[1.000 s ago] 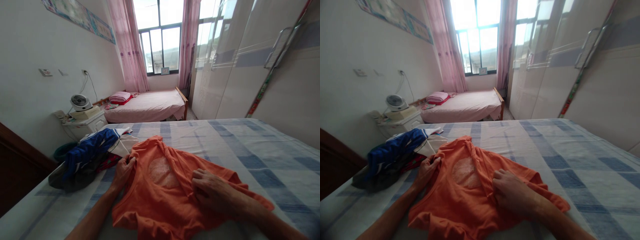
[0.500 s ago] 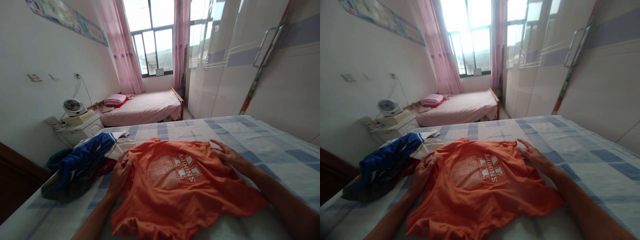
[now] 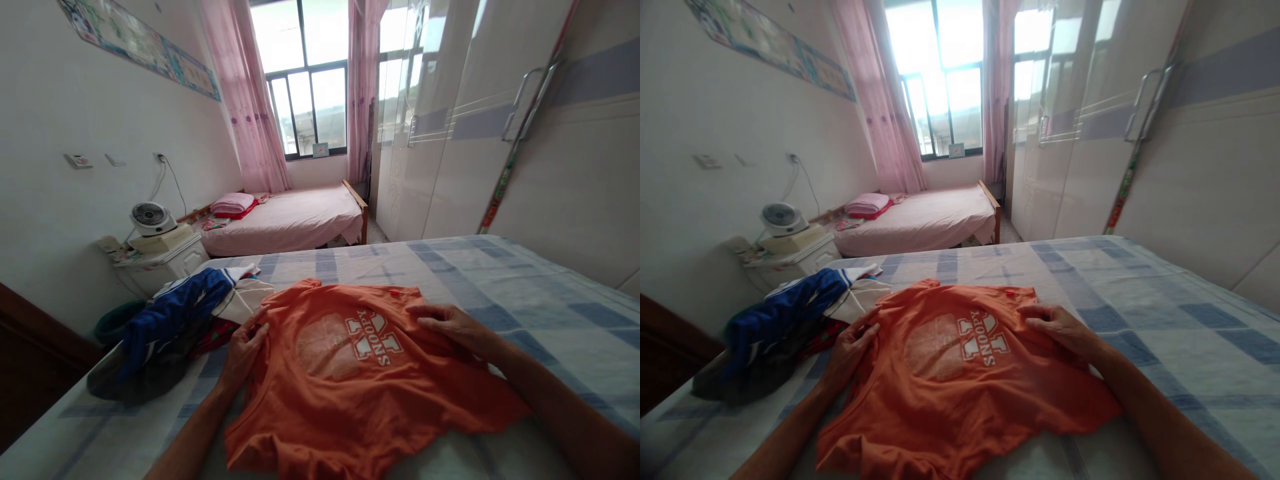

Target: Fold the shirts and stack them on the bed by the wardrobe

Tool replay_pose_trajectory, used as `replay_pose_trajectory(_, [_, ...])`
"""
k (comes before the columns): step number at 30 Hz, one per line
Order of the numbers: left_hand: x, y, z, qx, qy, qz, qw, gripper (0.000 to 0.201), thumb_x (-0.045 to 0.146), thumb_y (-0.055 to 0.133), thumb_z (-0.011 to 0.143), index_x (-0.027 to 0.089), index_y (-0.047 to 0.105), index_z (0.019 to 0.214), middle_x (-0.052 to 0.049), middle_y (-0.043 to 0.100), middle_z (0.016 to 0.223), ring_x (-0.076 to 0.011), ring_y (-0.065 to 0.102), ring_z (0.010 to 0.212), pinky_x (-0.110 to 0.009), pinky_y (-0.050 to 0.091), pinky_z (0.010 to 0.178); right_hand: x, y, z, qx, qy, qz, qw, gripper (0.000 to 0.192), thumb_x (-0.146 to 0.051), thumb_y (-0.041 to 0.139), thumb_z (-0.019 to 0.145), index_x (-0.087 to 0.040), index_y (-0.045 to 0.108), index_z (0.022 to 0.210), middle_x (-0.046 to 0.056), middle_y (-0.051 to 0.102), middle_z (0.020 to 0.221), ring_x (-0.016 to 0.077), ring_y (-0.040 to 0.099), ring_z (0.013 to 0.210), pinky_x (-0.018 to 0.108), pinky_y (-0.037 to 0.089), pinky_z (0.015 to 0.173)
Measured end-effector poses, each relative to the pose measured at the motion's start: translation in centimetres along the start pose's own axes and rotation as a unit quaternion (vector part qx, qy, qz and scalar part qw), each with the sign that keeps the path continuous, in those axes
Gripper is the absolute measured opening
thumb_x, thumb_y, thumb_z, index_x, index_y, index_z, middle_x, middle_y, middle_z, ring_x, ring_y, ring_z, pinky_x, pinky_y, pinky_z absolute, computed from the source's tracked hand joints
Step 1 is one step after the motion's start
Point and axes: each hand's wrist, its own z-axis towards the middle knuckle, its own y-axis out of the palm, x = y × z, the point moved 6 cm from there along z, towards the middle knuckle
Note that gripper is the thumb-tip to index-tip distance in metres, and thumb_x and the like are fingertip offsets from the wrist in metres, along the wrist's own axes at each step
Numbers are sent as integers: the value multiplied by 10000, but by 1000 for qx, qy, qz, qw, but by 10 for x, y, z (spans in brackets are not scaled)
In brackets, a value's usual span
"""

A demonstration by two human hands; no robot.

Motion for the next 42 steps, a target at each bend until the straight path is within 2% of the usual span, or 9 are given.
replay_pose_trajectory(4, [1, 6, 4, -71, -35, -75, 994, 543, 403, 679, 668, 180, 614, 1159, -58, 685, 1035, -227, 614, 989, -308, 480, 857, -9, -18, -2, 112, -39, 63, 991, 354, -364, 653, 716, -257, 685, 1052, 7, 647, 1158, 238, 579, 1082, 352, 439, 977])
replay_pose_trajectory(8, [19, -3, 21, -45, -44, -148, 987, 538, 347, 700, 635, 153, 632, 1132, -81, 685, 1038, -206, 635, 895, -267, 504, 758, -38, -50, -15, 244, -66, 137, 958, 326, -264, 656, 707, -265, 685, 1032, -2, 680, 1089, 205, 605, 1023, 302, 462, 951])
replay_pose_trajectory(13, [83, 6, 78, -29, 35, -146, 988, 489, 272, 672, 617, 138, 653, 1087, -51, 705, 882, -127, 602, 676, -196, 448, 574, -84, -94, 3, 314, -80, 163, 932, 383, -107, 609, 704, -182, 671, 1074, 51, 706, 980, 132, 628, 755, 258, 516, 805])
replay_pose_trajectory(17, [155, 22, 128, 22, 125, -219, 967, 476, 143, 588, 667, 77, 602, 1139, -33, 678, 847, -42, 497, 547, -158, 371, 514, -136, -143, 26, 379, -201, 178, 886, 431, -69, 625, 709, -69, 623, 1140, 97, 681, 1014, 57, 581, 710, 192, 455, 789])
replay_pose_trajectory(22, [215, 30, 139, 9, 231, -213, 949, 451, 87, 490, 752, 39, 538, 1198, -25, 647, 910, -36, 505, 629, -164, 356, 586, -171, -173, 21, 408, -275, 117, 863, 434, -93, 647, 696, -6, 608, 1120, 117, 666, 990, 31, 539, 671, 216, 431, 749])
replay_pose_trajectory(25, [196, 29, 118, -23, 216, -199, 956, 445, 138, 579, 689, 116, 598, 1133, 9, 652, 835, -72, 521, 614, -190, 397, 572, -138, -174, 8, 391, -241, 104, 882, 344, -111, 635, 691, -65, 649, 1032, 85, 673, 948, 61, 560, 701, 247, 440, 795])
replay_pose_trajectory(28, [138, 34, 82, -126, 125, -155, 972, 510, 177, 608, 646, 163, 594, 1156, -6, 680, 856, -134, 593, 704, -240, 460, 637, -72, -163, -8, 335, -131, 59, 931, 245, -168, 638, 658, -187, 690, 897, 42, 689, 906, 144, 610, 788, 284, 459, 854])
replay_pose_trajectory(33, [39, 42, 12, -265, -75, -22, 961, 565, 302, 664, 645, 151, 593, 1185, -79, 691, 954, -219, 624, 868, -279, 472, 706, 17, -114, -32, 118, 31, -11, 992, 272, -348, 668, 661, -277, 713, 920, 36, 678, 1075, 283, 582, 1062, 318, 454, 930])
replay_pose_trajectory(42, [20, 48, 0, -154, -49, -26, 986, 529, 398, 662, 642, 143, 652, 1105, -69, 680, 987, -208, 604, 891, -255, 464, 733, 19, -100, -31, 224, 7, -79, 971, 386, -405, 618, 697, -253, 640, 1051, 33, 661, 1108, 280, 562, 1089, 343, 402, 987])
